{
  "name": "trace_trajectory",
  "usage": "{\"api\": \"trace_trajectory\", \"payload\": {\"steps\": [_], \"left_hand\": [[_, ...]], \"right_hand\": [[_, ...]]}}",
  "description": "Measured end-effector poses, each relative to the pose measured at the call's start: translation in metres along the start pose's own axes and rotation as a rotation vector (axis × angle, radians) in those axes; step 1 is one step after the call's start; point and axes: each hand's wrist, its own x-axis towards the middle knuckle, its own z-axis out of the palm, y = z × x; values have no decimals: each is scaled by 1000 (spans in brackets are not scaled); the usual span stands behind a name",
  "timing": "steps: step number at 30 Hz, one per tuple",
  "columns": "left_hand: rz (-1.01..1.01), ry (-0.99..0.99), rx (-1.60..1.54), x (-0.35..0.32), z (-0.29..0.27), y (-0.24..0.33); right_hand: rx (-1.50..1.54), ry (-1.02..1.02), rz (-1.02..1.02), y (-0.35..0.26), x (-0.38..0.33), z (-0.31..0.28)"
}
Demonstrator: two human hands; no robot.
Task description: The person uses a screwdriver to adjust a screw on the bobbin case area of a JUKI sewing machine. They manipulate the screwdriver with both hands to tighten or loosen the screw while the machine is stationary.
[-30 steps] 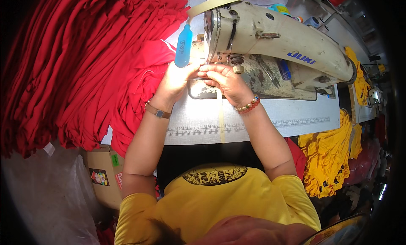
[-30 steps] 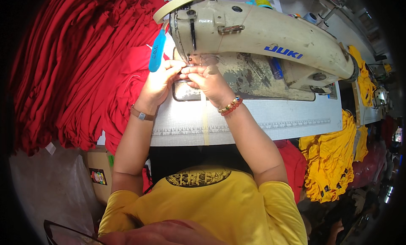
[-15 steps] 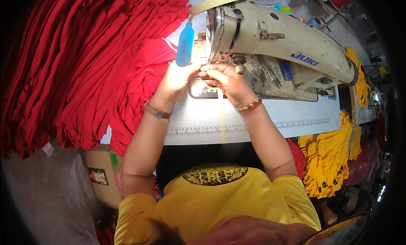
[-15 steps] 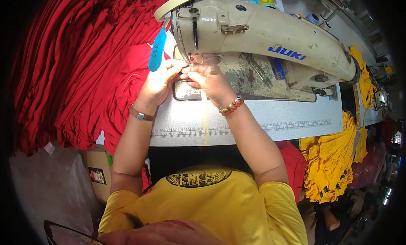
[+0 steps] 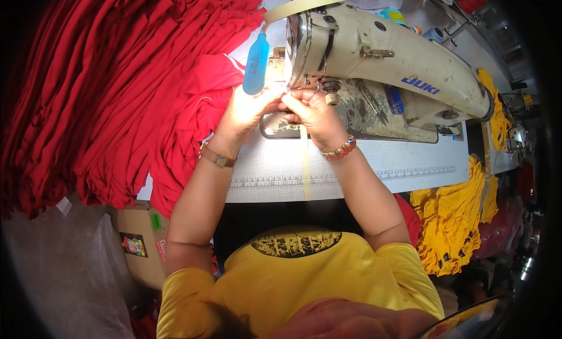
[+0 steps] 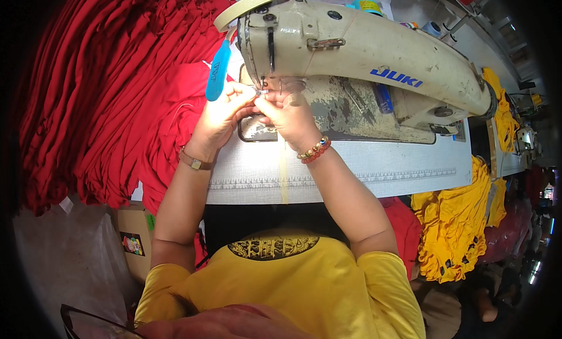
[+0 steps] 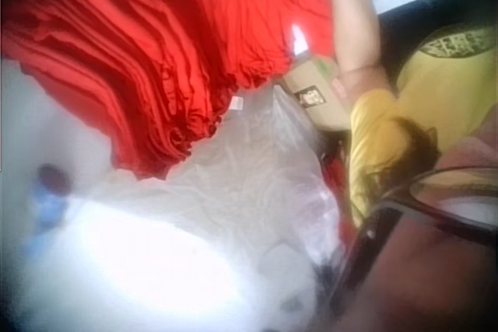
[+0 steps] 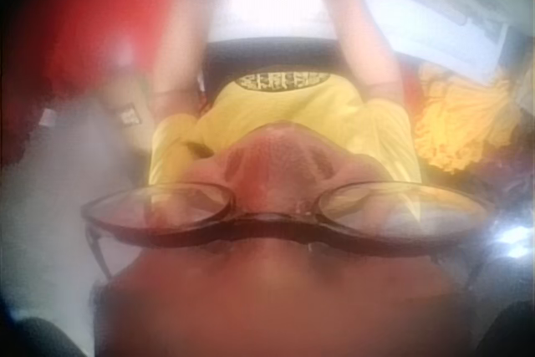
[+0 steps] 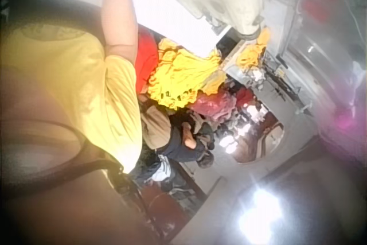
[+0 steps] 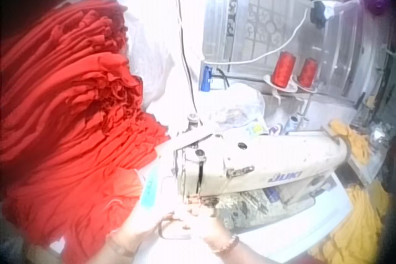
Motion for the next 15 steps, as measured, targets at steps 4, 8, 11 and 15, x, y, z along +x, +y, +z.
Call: {"api": "trace_trajectory", "payload": {"steps": [4,8,11,15], "left_hand": [[5,-4,19,0,1,2],[11,8,1,-1,2,3],[0,19,-29,-1,3,3],[1,8,-49,-1,2,1]], "right_hand": [[-82,13,-2,-1,-1,1],[58,-17,40,-8,-3,1],[137,-35,64,-13,-5,-1],[130,-44,69,-9,-3,-3]]}}
